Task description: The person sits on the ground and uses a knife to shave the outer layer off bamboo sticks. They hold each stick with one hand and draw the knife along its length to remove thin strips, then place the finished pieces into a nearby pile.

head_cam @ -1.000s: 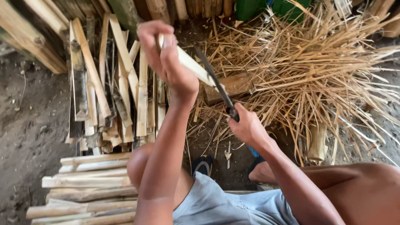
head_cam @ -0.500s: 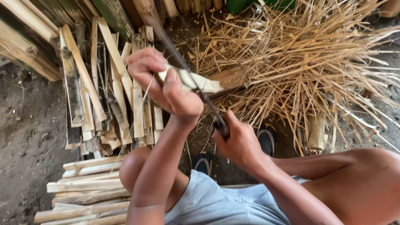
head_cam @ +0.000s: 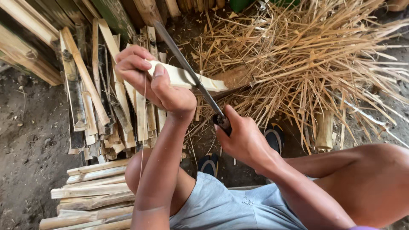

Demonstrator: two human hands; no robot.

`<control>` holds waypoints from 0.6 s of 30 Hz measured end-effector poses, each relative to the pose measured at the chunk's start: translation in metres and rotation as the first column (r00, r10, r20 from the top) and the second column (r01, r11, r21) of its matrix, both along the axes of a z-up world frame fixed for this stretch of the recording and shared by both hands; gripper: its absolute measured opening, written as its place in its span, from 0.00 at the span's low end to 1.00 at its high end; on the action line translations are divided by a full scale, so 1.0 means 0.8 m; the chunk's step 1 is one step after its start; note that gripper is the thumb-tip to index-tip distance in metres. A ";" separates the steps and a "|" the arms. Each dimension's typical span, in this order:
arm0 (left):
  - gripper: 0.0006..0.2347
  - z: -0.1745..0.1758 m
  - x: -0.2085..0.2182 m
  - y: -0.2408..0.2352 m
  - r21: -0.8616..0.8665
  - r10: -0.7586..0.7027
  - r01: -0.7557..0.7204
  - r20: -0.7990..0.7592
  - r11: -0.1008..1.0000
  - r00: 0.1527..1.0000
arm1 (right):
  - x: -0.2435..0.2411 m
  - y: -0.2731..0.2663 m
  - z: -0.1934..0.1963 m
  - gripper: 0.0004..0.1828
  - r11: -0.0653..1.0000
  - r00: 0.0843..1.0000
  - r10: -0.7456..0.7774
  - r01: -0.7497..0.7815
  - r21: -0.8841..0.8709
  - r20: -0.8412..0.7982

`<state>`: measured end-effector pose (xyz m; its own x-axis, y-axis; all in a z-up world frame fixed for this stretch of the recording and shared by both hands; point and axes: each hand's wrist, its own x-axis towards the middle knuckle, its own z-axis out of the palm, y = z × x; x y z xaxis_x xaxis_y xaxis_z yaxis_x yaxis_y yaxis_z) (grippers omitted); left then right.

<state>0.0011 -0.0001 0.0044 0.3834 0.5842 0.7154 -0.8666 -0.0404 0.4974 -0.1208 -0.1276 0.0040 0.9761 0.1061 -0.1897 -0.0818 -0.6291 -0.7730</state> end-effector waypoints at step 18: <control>0.08 -0.006 0.030 0.034 -0.043 0.025 -0.027 -0.054 0.999 0.998 | 0.061 -0.006 -0.066 0.25 0.999 0.981 -0.015 0.005 -0.052 -0.194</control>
<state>0.0252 0.0269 -0.0001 0.4048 0.6249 0.6676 -0.8377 -0.0393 0.5447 -0.0718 -0.1324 -0.0491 0.9209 0.0821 -0.3811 -0.2339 -0.6658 -0.7086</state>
